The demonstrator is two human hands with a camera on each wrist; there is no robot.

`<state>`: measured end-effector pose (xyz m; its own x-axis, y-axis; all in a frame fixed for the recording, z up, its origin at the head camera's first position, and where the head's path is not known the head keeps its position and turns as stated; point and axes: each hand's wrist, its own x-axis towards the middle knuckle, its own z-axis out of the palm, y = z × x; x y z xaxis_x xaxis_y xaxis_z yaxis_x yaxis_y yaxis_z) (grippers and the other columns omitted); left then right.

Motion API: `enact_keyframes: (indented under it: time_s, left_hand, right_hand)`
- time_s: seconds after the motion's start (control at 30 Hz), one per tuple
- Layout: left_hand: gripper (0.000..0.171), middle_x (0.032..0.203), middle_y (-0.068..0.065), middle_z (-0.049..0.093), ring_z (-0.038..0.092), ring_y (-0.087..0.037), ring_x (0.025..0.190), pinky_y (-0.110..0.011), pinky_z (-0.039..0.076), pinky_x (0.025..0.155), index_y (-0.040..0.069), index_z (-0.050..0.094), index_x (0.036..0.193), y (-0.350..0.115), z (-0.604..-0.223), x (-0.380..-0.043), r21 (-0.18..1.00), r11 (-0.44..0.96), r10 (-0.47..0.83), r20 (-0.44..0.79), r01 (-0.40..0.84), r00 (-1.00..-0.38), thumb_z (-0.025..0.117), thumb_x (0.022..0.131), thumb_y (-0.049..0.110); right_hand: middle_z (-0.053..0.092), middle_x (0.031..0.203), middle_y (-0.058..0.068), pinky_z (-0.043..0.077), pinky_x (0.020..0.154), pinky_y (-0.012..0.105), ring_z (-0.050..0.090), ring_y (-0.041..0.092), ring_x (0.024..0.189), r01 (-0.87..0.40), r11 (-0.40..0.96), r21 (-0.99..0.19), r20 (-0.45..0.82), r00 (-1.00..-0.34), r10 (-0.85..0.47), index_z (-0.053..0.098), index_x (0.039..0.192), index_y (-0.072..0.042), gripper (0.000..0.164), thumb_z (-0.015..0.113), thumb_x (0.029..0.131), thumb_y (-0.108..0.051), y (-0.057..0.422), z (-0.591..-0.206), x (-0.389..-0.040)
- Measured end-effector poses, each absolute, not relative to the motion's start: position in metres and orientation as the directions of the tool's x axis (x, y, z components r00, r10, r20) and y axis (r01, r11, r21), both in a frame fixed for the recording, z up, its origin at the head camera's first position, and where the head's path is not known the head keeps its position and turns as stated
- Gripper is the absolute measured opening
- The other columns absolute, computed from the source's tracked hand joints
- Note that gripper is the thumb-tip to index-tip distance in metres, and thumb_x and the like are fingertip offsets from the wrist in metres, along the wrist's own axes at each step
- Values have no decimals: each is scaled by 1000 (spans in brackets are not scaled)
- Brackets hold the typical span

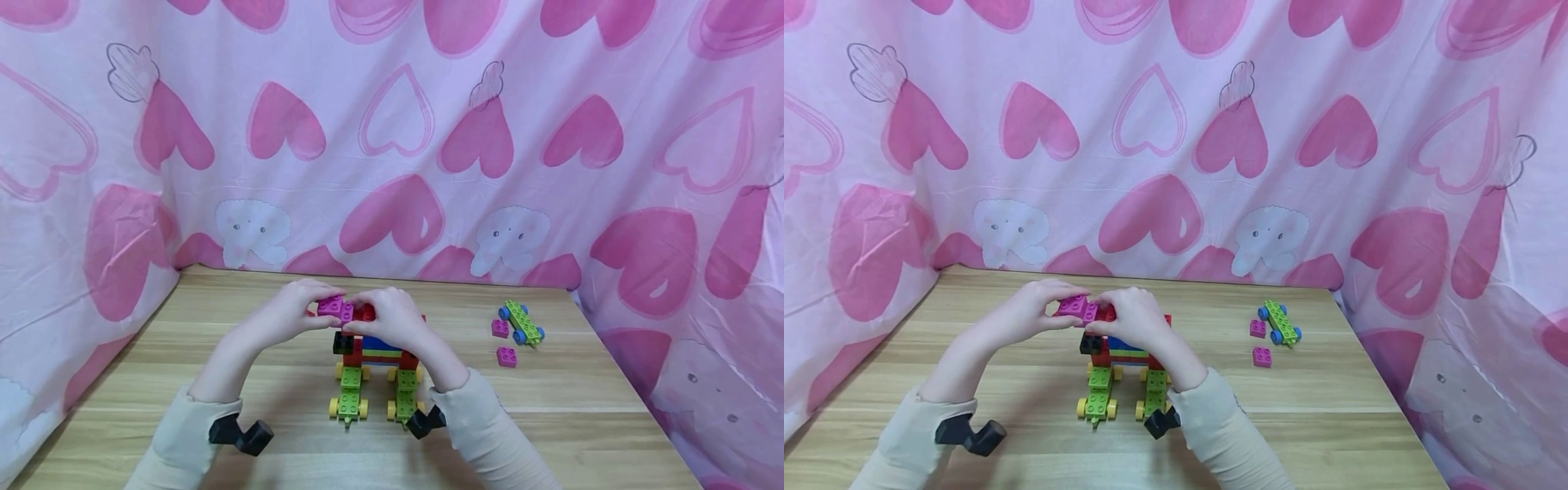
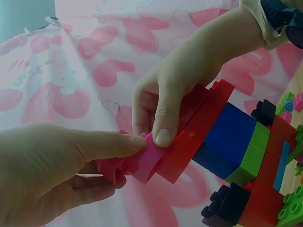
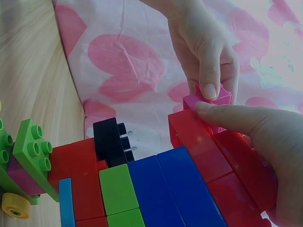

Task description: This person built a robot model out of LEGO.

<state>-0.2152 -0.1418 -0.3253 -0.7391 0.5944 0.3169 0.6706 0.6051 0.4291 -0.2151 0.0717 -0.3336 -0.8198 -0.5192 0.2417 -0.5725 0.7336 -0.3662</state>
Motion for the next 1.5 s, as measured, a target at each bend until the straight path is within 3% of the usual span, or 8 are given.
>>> enact_keyframes:
  time_s: [0.33, 0.67, 1.17, 1.5]
  left_hand:
    - [48, 122, -15, 65, 59, -32, 110, -45, 57, 86, 5, 64, 128, -138, -334, -211, 444, 632, 541, 333, 635, -772, 78, 83, 15]
    - [59, 122, -15, 65, 64, -29, 107, -39, 59, 84, 4, 60, 132, -136, -348, -210, 437, 577, 525, 449, 690, -723, 82, 78, 9]
    - [66, 133, -14, 62, 61, -33, 117, -42, 57, 89, 8, 54, 140, -137, -348, -207, 464, 583, 501, 439, 666, -745, 80, 79, 9]
    - [67, 134, -16, 59, 58, -34, 120, -45, 56, 91, 6, 53, 140, -137, -347, -203, 424, 619, 518, 412, 661, -749, 81, 79, 13]
  right_hand:
    - [75, 101, 0, 48, 67, 20, 64, 9, 77, -585, 722, -368, 254, -811, -527, 71, 119, -13, 46, 75, 84, -42, 72, -335, -216]
    - [75, 105, 1, 53, 76, 23, 68, 12, 88, -575, 726, -377, 235, -818, -525, 69, 122, -12, 48, 75, 84, -41, 73, -335, -215]
    - [75, 103, 1, 53, 76, 22, 68, 10, 85, -584, 714, -385, 214, -810, -547, 69, 122, -11, 47, 76, 85, -38, 72, -330, -218]
    - [72, 115, 5, 56, 89, 29, 69, 17, 104, -571, 689, -446, 208, -815, -541, 65, 127, -10, 54, 77, 83, -38, 74, -330, -217]
